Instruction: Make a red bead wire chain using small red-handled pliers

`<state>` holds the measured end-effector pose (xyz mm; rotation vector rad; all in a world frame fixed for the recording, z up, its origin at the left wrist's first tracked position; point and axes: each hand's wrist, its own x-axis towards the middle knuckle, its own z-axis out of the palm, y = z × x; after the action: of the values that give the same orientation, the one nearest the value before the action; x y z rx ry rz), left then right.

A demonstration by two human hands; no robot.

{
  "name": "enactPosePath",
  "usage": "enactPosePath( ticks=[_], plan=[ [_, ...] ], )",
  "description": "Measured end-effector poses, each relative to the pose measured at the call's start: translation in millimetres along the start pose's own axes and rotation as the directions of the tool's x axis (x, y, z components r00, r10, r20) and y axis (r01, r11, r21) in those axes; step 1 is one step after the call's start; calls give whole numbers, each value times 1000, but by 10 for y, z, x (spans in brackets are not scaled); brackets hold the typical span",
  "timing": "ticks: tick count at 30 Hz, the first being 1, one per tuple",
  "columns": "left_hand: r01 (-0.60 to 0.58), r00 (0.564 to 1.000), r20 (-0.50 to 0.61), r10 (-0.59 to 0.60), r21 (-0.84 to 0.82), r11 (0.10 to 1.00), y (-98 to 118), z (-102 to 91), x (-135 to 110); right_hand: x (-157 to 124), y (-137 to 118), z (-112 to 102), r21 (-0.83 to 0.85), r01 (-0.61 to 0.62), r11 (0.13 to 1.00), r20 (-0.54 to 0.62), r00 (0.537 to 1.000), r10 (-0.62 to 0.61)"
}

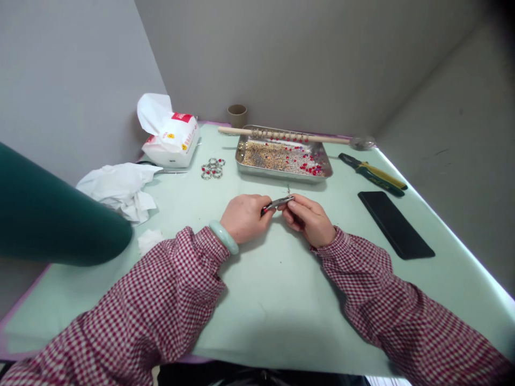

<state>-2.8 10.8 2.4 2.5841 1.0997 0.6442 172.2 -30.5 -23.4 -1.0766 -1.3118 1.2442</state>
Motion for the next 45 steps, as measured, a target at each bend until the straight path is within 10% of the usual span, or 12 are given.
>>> enactPosePath(
  ticks=[45],
  plan=[
    [-7, 999, 31, 6, 29, 1000, 6, -2, -3, 2, -10, 1, -103, 33, 994, 14, 999, -32]
  ],
)
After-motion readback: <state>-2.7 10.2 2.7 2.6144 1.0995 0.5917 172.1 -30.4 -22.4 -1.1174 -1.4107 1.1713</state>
